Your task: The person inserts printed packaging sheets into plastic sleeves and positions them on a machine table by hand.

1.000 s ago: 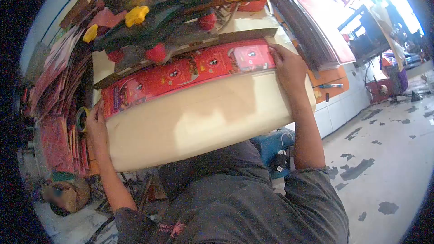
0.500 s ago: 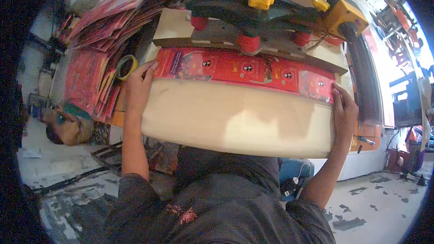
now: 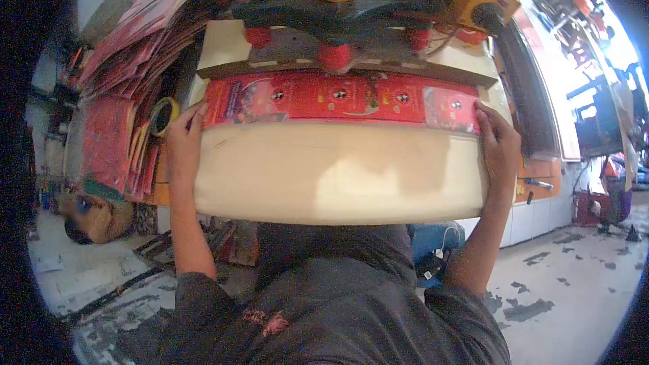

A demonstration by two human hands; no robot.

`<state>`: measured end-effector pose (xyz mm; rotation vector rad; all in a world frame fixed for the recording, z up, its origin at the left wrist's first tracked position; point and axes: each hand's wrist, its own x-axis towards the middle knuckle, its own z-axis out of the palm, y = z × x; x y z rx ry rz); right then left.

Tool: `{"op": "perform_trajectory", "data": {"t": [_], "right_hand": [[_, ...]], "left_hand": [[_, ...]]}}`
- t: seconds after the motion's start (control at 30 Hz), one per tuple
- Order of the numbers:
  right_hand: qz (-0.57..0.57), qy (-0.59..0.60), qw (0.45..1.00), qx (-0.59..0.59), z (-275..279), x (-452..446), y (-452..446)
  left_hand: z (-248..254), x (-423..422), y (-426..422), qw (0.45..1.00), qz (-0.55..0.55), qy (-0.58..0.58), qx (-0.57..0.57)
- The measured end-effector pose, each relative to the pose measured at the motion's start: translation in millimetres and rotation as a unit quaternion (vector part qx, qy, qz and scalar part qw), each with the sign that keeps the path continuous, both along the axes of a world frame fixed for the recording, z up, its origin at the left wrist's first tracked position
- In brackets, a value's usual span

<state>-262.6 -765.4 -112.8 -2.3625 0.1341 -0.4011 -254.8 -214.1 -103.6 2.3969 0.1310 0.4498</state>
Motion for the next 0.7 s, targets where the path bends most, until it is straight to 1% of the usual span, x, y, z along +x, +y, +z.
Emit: {"op": "perform_trajectory", "data": {"t": [0.03, 0.07, 0.1, 0.17, 0.2, 0.23, 0.3, 0.37, 0.47, 0.7], "right_hand": [[0.008, -0.005, 1.000, 0.017, 0.5, -0.2, 0.2], [0.005, -0.006, 1.000, -0.003, 1.0, 0.4, 0.2], [0.001, -0.012, 1.000, -0.008, 3.3, -0.8, 3.5], [-0.013, 0.003, 1.000, -0.029, 3.2, -1.0, 1.8], [-0.007, -0.026, 0.999, -0.020, 4.1, -2.7, 2.7], [-0.025, -0.012, 1.000, -0.014, 4.7, -3.4, 4.3], [-0.020, -0.032, 0.999, -0.013, 1.7, -1.9, 3.8], [-0.022, -0.030, 0.999, -0.018, -1.2, -0.9, -0.5], [-0.020, -0.026, 0.999, -0.018, -0.8, -0.9, 0.1], [-0.025, -0.024, 0.999, -0.010, 1.6, -1.4, 3.6]], "left_hand": [[2.9, -0.9, -2.9, 1.000, 0.008, 0.004, 0.005], [8.7, -3.0, -6.9, 1.000, 0.014, 0.016, 0.009], [8.9, -3.7, -7.9, 1.000, 0.001, 0.016, 0.004], [5.5, -2.4, -5.1, 1.000, 0.011, 0.010, 0.015], [4.1, -1.3, -5.5, 1.000, -0.003, 0.009, 0.011], [1.9, -0.5, -3.0, 1.000, -0.001, 0.011, 0.005], [4.8, -1.0, -8.4, 1.000, -0.004, 0.012, -0.002], [15.6, -4.5, -15.6, 0.998, 0.028, 0.048, 0.025], [11.0, -2.6, -10.1, 0.999, 0.006, 0.034, 0.027], [11.4, -3.5, -10.7, 0.999, 0.017, 0.045, 0.024]]}}
